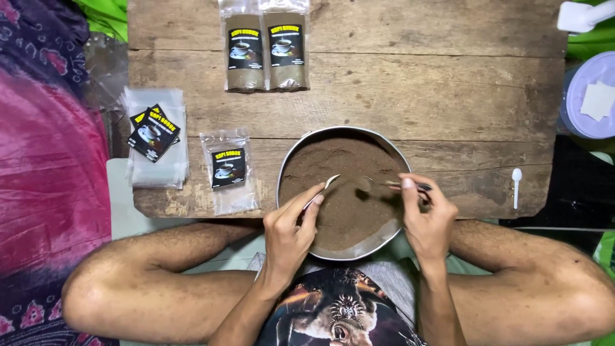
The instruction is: Manually removing small white impurities from a bowl of ground coffee by hand.
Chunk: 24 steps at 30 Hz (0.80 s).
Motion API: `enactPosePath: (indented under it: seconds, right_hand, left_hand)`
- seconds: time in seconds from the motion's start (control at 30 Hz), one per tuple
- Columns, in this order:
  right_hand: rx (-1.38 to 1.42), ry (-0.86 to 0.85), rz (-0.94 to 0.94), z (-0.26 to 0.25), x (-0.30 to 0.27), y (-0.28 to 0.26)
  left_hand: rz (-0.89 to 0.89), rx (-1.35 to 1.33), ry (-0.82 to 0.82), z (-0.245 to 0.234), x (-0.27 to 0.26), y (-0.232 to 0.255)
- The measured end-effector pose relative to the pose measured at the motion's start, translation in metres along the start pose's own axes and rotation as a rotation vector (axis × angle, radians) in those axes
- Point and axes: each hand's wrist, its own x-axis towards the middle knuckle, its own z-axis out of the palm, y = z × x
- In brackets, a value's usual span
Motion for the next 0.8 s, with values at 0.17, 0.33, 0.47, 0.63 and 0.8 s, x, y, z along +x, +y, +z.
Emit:
enactPosePath:
  seconds: [0.17,0.33,0.47,0.63,0.8]
  right_hand:
    - [-0.181,-0.089,-0.175,-0.015,-0.020,0.051]
    - [-0.207,-0.067,-0.284,-0.009,-0.021,0.034]
    - [-0.112,-0.022,-0.303,0.029,-0.002,0.042]
    - [-0.139,-0.197,-0.342,0.053,-0.011,0.052]
    - [-0.421,-0.141,-0.251,0.018,-0.029,0.092]
  left_hand:
    - [-0.008,0.075,-0.231,0.015,-0.022,-0.044]
    - [-0.037,0.240,-0.195,0.008,-0.022,-0.045]
    - [-0.023,0.376,-0.136,0.019,-0.004,-0.049]
    - [-0.034,0.303,-0.267,0.031,-0.020,-0.051]
    - [-0.073,0.445,-0.291,0.005,-0.025,-0.050]
